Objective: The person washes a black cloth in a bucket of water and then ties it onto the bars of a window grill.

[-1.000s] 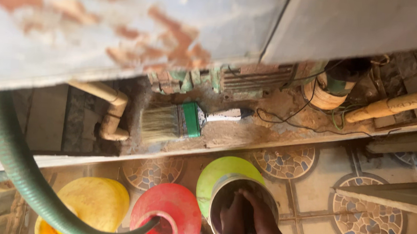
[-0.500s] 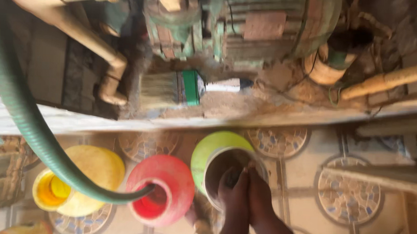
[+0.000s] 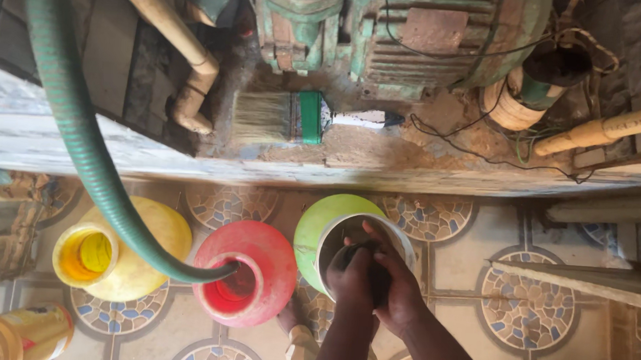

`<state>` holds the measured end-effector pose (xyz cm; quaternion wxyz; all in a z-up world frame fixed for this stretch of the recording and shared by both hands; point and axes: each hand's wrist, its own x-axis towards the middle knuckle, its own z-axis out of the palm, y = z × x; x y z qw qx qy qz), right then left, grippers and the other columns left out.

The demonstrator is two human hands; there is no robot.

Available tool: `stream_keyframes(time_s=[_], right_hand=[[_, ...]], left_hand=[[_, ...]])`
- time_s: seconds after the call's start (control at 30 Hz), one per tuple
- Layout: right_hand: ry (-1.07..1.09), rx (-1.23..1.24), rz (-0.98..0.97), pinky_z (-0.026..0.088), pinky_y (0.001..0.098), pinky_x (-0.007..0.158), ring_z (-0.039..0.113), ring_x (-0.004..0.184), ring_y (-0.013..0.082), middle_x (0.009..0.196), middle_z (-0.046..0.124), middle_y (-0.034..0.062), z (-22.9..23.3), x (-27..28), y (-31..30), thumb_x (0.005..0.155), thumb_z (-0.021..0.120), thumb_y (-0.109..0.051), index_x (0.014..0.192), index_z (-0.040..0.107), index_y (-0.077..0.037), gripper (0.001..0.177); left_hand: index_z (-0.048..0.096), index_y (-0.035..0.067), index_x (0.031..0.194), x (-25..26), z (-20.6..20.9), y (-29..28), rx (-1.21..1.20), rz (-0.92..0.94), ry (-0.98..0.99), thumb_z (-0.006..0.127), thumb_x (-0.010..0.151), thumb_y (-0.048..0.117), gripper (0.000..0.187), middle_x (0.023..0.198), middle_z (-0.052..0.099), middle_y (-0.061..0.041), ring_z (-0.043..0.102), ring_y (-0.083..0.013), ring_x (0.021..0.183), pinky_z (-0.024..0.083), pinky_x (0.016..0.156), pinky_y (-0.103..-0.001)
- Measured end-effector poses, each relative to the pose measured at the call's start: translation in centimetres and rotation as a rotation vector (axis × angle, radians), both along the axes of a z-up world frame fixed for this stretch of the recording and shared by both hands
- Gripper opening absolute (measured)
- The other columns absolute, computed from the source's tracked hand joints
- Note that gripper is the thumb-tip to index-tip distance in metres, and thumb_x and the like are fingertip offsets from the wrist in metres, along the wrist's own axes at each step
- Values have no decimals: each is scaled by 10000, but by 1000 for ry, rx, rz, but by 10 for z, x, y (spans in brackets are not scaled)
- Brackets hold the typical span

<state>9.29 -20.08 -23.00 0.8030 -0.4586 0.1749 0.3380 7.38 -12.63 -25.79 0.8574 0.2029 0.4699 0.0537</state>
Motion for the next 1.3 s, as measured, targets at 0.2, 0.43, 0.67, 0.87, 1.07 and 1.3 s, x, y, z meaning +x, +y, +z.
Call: stream_keyframes(time_s=[0.2,0.43,0.67,0.87,1.07,1.3], right_hand=[[-58,-15,58,437,433,1118,580,1325,242,1486,583,130,7,12,-4,962,498,-396,1485,525,-127,588],[-5,215,-41,527,479,1011,683,1142,331,1282,653,167,-5,8,-7,1023,469,-325,1337,548,-23,442],[150,-2,-118,557,391,921,688,999,247,1108,719,138,-11,12,-8,1022,438,-396,1283,616,-24,488],[218,-91,-188,581,356,790,687,888,207,1024,701,94,-32,21,-13,1015,536,-355,1205,634,-66,360],[194,-118,-228,584,334,731,682,826,195,949,700,86,-78,24,-30,1007,554,-266,1084,661,-46,256],[80,-128,-140,576,319,735,685,836,187,936,697,82,-107,28,-39,1001,549,-213,1052,661,-47,207]], left_hand=[[769,7,1045,16,6,2,70,-347,146,733,797,277,369,911,750,-92,704,-205,832,551,764,-339],[686,140,1225,17,50,-11,568,-450,462,742,722,427,582,1178,673,-123,634,-320,1136,464,994,-446],[539,66,1391,22,55,-13,1021,-366,622,859,677,475,882,1370,497,-261,425,-512,1285,234,1005,-642],[776,195,1080,19,84,1,828,-458,445,707,742,451,430,1119,738,12,702,-233,1092,424,1051,-447],[810,165,968,22,82,8,782,-532,442,681,784,384,313,1059,776,-50,734,-282,1012,542,915,-410],[817,168,915,22,69,9,832,-466,405,662,776,348,275,1025,752,-44,720,-274,976,542,881,-414]])
